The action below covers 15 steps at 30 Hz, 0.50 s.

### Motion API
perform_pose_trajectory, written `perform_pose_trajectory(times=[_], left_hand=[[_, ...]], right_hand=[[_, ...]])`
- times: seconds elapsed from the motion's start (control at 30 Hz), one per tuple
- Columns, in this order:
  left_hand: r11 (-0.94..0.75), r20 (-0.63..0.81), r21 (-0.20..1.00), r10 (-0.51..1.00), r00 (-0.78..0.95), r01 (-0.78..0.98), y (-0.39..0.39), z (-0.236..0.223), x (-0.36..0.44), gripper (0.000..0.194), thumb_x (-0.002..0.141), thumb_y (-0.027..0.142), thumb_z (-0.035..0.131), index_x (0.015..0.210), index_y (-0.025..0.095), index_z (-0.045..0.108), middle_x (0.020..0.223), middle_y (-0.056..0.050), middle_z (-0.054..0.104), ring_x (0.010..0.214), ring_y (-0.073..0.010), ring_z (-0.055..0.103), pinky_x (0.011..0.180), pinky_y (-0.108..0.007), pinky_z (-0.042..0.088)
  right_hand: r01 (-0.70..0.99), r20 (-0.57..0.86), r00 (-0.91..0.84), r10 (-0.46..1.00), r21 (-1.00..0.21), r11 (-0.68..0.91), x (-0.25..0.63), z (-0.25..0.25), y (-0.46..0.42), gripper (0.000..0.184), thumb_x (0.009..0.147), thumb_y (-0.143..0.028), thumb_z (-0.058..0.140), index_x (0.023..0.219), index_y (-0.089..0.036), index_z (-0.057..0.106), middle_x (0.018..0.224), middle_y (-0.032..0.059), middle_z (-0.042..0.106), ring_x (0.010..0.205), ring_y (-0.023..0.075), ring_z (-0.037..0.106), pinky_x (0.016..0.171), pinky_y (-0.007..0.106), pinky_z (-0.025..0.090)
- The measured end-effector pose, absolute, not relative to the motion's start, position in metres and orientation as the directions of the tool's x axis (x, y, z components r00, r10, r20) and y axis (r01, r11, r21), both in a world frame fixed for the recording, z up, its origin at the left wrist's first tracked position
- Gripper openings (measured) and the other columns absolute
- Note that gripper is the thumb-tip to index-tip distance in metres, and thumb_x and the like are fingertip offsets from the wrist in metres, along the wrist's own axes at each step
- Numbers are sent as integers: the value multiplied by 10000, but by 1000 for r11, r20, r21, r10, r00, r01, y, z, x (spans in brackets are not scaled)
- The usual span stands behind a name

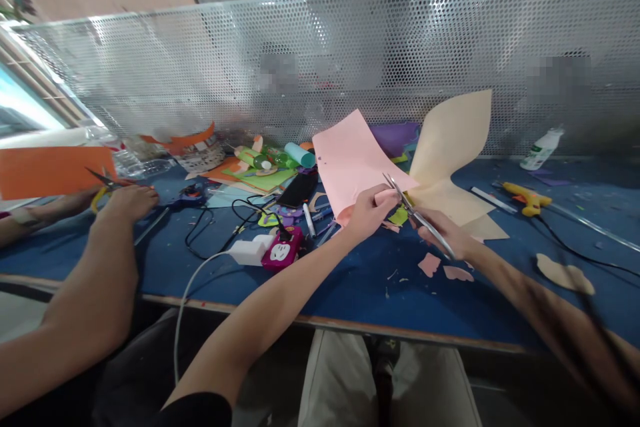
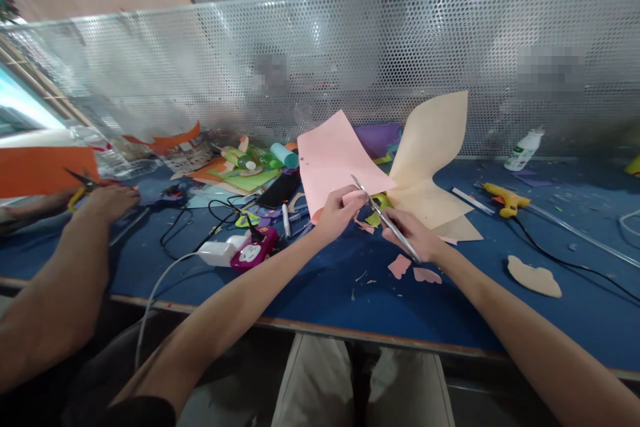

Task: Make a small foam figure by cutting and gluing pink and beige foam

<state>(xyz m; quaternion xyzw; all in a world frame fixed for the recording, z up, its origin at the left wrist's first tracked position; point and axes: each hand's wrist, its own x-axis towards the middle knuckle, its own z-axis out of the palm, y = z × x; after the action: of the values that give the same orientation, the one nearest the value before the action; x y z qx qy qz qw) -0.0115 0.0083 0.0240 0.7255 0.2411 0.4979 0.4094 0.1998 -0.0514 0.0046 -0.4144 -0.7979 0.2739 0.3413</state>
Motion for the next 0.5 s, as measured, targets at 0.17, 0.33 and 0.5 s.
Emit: perform_pose_trajectory(times=[0.17, 0.33, 0.5], left_hand=[[-455, 447, 888, 815, 370, -70, 13, 21, -10, 244, 856, 395, 667, 844, 152, 683, 743, -6, 601, 655, -105, 513, 594, -230, 415], [-333, 365, 929, 900, 240, -162, 15, 20, -6, 340, 804, 472, 743, 781, 149, 640, 615, 32, 522, 535, -80, 448, 512, -233, 371], [-379, 420, 904, 872, 249, -197, 14, 20, -6, 399, 861, 536, 686, 749, 161, 611, 582, 38, 503, 529, -79, 452, 522, -231, 381]], right_hand=[[519, 291, -365, 885, -725, 452, 199, 7, -49, 497, 928, -701, 469, 810, -218, 476, 689, -26, 454, 613, 142, 399, 580, 298, 321], [521, 294, -328, 898, -737, 431, 197, 6, -48, 479, 930, -678, 488, 811, -214, 494, 692, -30, 453, 599, 134, 392, 573, 295, 319], [497, 296, -333, 895, -752, 433, 199, 0, -47, 469, 933, -665, 513, 826, -208, 502, 689, -34, 442, 600, 131, 399, 563, 284, 325]])
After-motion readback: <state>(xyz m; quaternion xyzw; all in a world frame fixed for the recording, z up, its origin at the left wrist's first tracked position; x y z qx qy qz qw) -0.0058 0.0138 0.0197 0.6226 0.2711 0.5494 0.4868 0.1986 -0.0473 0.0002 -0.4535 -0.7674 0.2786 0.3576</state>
